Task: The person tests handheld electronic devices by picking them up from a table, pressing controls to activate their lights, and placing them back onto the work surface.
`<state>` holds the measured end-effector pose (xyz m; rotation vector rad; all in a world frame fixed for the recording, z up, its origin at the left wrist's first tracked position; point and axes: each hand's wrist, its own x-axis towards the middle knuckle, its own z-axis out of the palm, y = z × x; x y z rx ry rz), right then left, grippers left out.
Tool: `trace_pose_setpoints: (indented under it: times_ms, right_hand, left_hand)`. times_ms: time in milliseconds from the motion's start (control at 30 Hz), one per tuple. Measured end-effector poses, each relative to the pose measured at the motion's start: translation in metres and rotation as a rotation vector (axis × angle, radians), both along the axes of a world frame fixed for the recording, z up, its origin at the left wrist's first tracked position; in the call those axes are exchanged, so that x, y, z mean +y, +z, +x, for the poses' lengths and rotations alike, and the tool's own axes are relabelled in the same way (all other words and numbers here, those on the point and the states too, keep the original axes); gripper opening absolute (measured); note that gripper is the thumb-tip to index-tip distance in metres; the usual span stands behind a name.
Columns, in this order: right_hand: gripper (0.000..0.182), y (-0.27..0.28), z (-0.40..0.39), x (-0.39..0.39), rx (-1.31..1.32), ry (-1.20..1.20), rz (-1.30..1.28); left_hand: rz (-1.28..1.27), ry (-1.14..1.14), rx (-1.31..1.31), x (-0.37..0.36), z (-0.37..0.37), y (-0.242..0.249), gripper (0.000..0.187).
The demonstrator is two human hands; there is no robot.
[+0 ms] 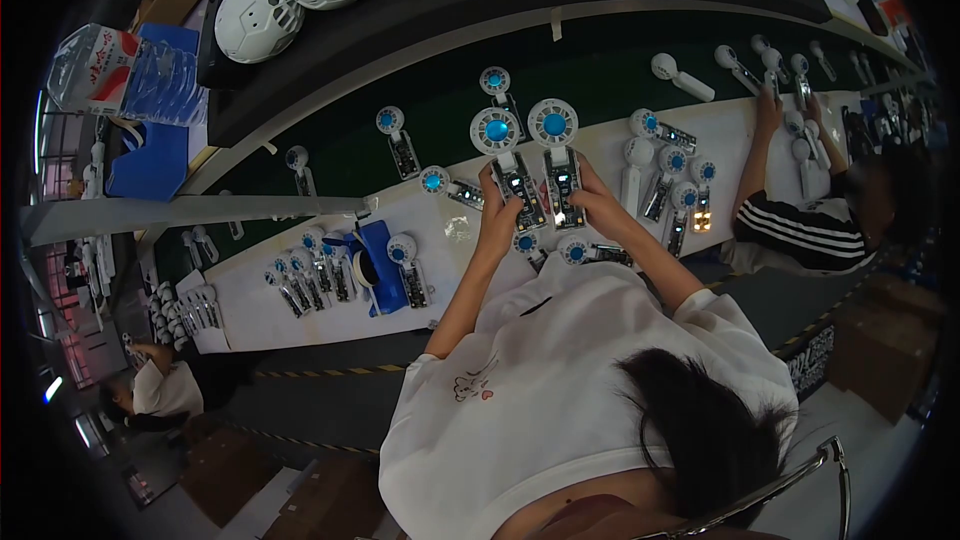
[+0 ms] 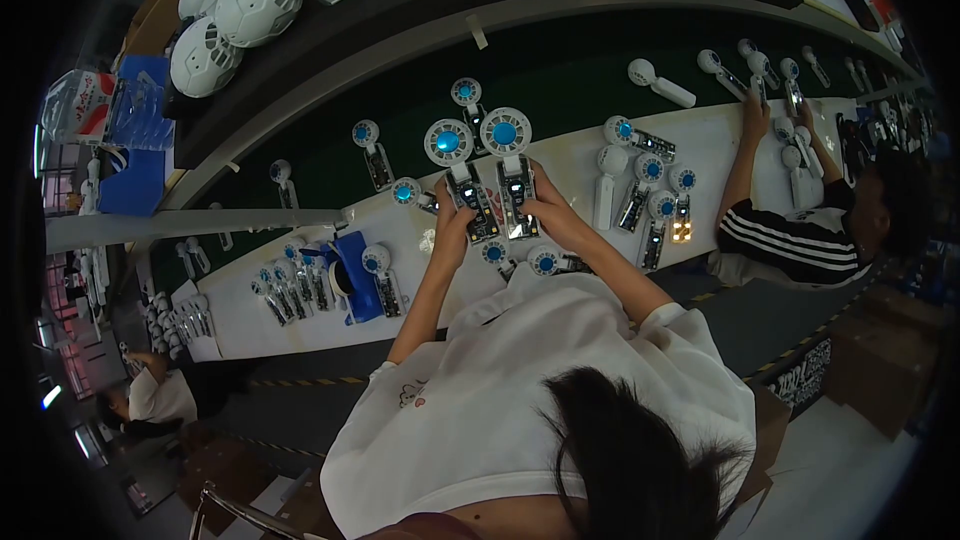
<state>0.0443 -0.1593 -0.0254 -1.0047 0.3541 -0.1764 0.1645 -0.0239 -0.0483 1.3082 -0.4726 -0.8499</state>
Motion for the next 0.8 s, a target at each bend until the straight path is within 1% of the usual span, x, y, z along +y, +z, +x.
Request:
trace_pose_setpoints:
  times_ms: [67,233,333,433,500,533,567,667,800]
  right_hand:
    - [0.073,-0.012,0.002,-0.002,-0.012,-0.005,0.056]
    - [0.072,-0.029,0.002,-0.008,0.011,-0.009,0.052]
    - [0.071,-0.04,0.003,-0.013,0.05,-0.023,0.056]
    - [0.069,-0.05,0.007,-0.021,0.095,-0.019,0.085]
    - [0.064,-0.06,0.013,-0.028,0.115,-0.066,0.111]
    - [0.064,-0.068,0.015,-0.034,0.117,-0.047,0.109]
    - [0.062,-0.076,0.019,-0.041,0.118,-0.038,0.092]
    - [0.059,-0.095,0.031,-0.06,0.116,-0.04,0.056]
    - [0.059,-0.111,0.048,-0.08,0.132,-0.04,0.021]
  left_hand:
    - [0.012,0.001,-0.031,-0.003,0.001,-0.003,0.058]
    - [0.08,-0.008,-0.091,-0.01,0.002,-0.021,0.058]
    - [0.057,0.011,-0.045,-0.018,0.003,-0.028,0.058]
    - [0.14,-0.017,0.092,-0.023,0.006,-0.038,0.058]
    - [0.156,0.013,0.109,-0.03,0.011,-0.049,0.058]
    - [0.163,0.014,0.121,-0.035,0.014,-0.056,0.059]
    - [0.18,0.021,0.064,-0.039,0.018,-0.063,0.059]
    - [0.2,0.051,0.041,-0.053,0.032,-0.092,0.06]
    - [0.211,0.041,-0.001,-0.073,0.053,-0.108,0.061]
